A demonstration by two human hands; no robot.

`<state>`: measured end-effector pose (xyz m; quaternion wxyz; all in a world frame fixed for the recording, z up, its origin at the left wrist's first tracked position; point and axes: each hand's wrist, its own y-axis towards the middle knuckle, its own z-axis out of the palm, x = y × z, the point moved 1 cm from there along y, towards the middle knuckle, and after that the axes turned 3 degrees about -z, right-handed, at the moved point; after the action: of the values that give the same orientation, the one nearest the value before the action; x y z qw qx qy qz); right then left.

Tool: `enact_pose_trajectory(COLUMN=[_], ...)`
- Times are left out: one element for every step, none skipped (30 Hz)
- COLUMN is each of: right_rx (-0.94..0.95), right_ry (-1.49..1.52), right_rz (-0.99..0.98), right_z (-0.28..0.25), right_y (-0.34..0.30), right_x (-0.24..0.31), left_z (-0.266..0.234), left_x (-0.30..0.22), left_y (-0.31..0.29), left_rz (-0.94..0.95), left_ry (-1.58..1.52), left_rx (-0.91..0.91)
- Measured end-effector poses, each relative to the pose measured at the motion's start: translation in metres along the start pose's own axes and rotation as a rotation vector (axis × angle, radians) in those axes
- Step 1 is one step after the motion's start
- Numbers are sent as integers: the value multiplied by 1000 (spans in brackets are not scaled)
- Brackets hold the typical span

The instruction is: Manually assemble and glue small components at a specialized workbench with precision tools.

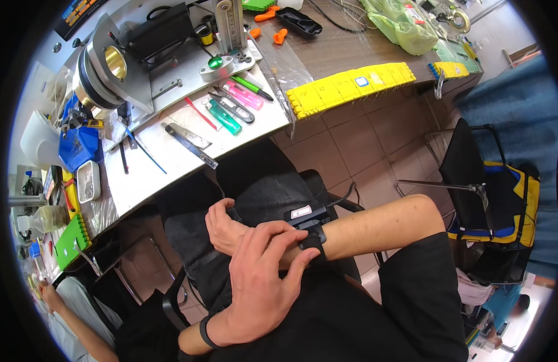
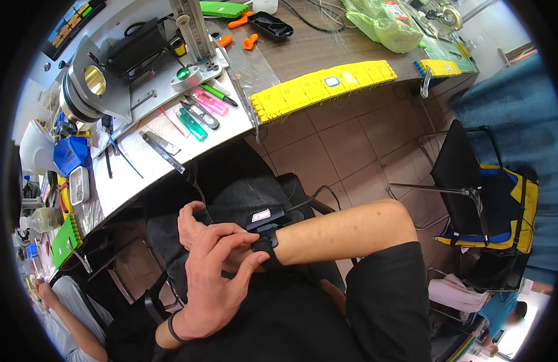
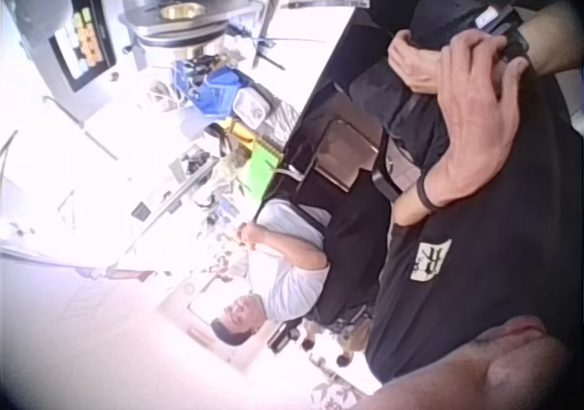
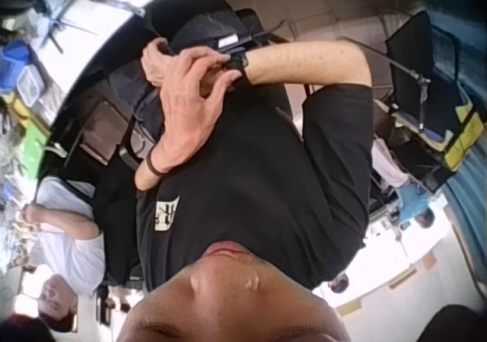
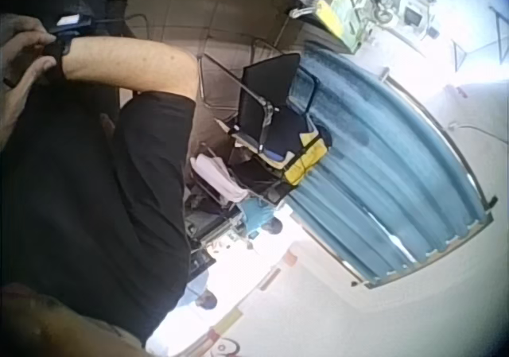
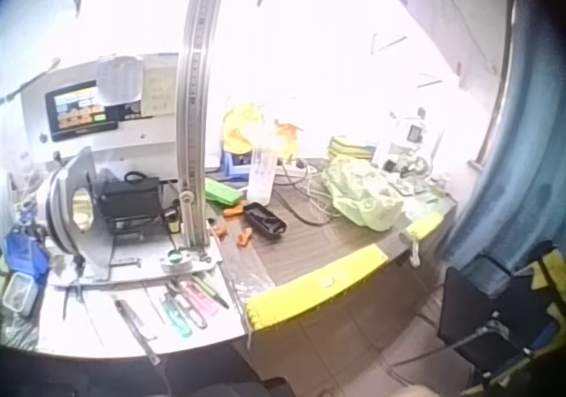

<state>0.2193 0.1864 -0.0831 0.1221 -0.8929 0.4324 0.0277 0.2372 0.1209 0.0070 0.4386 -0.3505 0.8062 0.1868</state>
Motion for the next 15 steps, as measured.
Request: enact_pose_trajectory(right_rx=[5, 10, 14, 19, 27, 35, 43, 48, 53, 58, 62, 67, 71, 77, 82], right_ry=[-6, -12, -18, -24, -30, -35, -40, -46, -52, -57, -63, -67, -70, -77, -83], right_rz=[-1, -2, -4, -6, -4, -2, 0, -2, -4, -6, -8, -10, -13, -13, -13], right_z=[0, 1, 1, 0, 1, 2, 2, 1, 0, 3, 3, 5, 3, 5, 6], right_y=[0, -4, -2, -1, -1, 0, 5, 6, 5, 5, 5, 7, 16, 13, 10], right_x=[0, -1, -1, 1, 2, 3, 7, 9, 12, 8, 9, 12, 24, 19, 16], left_z=[-1, -2, -3, -3, -2, -1, -1, -2, -2, -3, -3, -3, -4, -4, -3], left_x=[-1, -1, -1, 0, 1, 1, 1, 0, -1, -3, -4, -3, -2, -2, -1], left_y=[0, 0, 0, 0, 0, 1, 1, 1, 1, 1, 2, 3, 4, 4, 4], left_rz=[19, 37, 35, 26, 20, 21, 8, -7, -9, -22, -35, -39, -57, -71, -71], left_ry=[38, 77, 77, 67, 54, 51, 31, 13, 13, -16, -46, -45, -53, -62, -63], left_rx=[-8, -17, -19, -6, 9, 12, 28, 41, 40, 59, 79, 79, 101, 123, 123])
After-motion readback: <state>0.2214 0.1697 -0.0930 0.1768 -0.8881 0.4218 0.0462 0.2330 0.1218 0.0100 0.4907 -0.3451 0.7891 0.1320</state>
